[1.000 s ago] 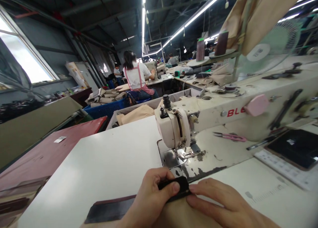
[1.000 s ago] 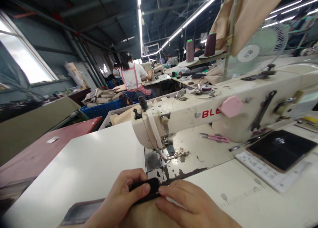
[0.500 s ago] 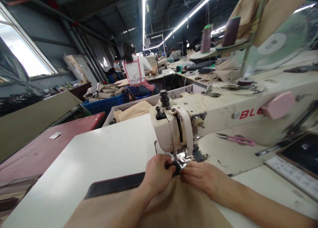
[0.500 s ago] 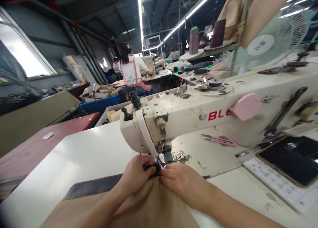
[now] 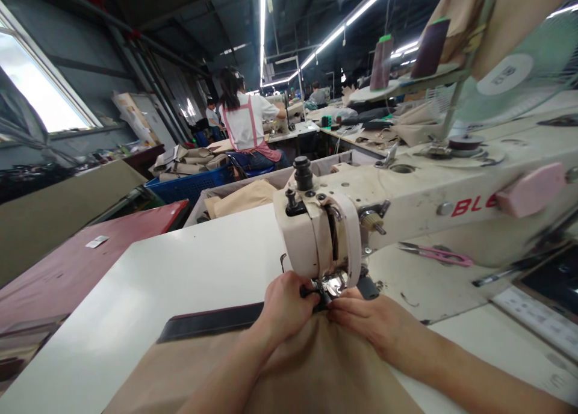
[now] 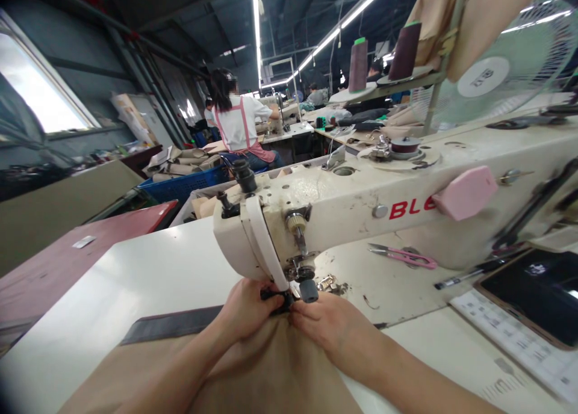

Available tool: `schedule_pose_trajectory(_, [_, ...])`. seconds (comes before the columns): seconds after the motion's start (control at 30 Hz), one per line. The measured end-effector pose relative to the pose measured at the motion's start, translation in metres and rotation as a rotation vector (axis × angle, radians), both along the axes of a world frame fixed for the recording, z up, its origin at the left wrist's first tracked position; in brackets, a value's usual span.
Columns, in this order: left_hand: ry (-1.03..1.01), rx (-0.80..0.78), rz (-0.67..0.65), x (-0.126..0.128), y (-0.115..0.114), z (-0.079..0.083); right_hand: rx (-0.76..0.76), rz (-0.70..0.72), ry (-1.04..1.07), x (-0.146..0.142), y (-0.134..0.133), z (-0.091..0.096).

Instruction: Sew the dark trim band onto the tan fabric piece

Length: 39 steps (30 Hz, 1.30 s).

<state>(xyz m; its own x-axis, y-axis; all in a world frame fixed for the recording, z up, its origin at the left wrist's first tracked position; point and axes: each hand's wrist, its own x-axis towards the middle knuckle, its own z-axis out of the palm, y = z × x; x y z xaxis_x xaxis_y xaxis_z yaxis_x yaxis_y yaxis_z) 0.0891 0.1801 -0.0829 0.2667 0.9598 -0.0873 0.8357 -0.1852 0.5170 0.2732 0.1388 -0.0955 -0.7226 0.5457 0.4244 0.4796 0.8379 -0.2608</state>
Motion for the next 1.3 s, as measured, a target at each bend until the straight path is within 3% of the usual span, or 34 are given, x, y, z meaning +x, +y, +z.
schedule_pose_trajectory(0.23, [0.011,0.012,0.012,0.001,0.003,-0.002,-0.003,-0.003,0.003,0.001,0.002,0.0])
schedule_pose_trajectory(0.5, [0.016,0.041,0.022,0.002,0.003,-0.004,-0.114,-0.01,0.075,0.0,-0.001,0.009])
schedule_pose_trajectory(0.7, [0.071,0.082,0.007,0.001,-0.004,0.006,-0.213,-0.068,0.117,-0.003,-0.001,0.008])
schedule_pose_trajectory(0.77, [0.132,0.229,0.012,-0.007,-0.024,0.007,-0.247,-0.102,0.123,-0.001,-0.001,0.005])
schedule_pose_trajectory(0.87, [0.263,0.563,-0.073,-0.035,-0.064,-0.005,-0.298,-0.167,0.149,0.006,-0.01,0.005])
schedule_pose_trajectory(0.93, [0.361,0.587,-0.146,-0.06,-0.086,-0.018,-0.486,-0.221,0.222,0.01,-0.024,0.007])
schedule_pose_trajectory(0.97, [0.412,0.547,-0.141,-0.072,-0.092,-0.022,-0.685,-0.246,0.288,0.01,-0.032,0.008])
schedule_pose_trajectory(1.03, [0.484,0.428,-0.153,-0.091,-0.092,-0.026,-1.125,-0.297,0.456,0.008,-0.049,0.008])
schedule_pose_trajectory(1.1, [0.501,0.332,-0.216,-0.102,-0.082,-0.022,-1.364,-0.34,0.584,0.003,-0.062,0.006])
schedule_pose_trajectory(1.3, [0.478,0.277,-0.333,-0.107,-0.055,-0.004,-1.369,-0.376,0.653,-0.008,-0.074,-0.001])
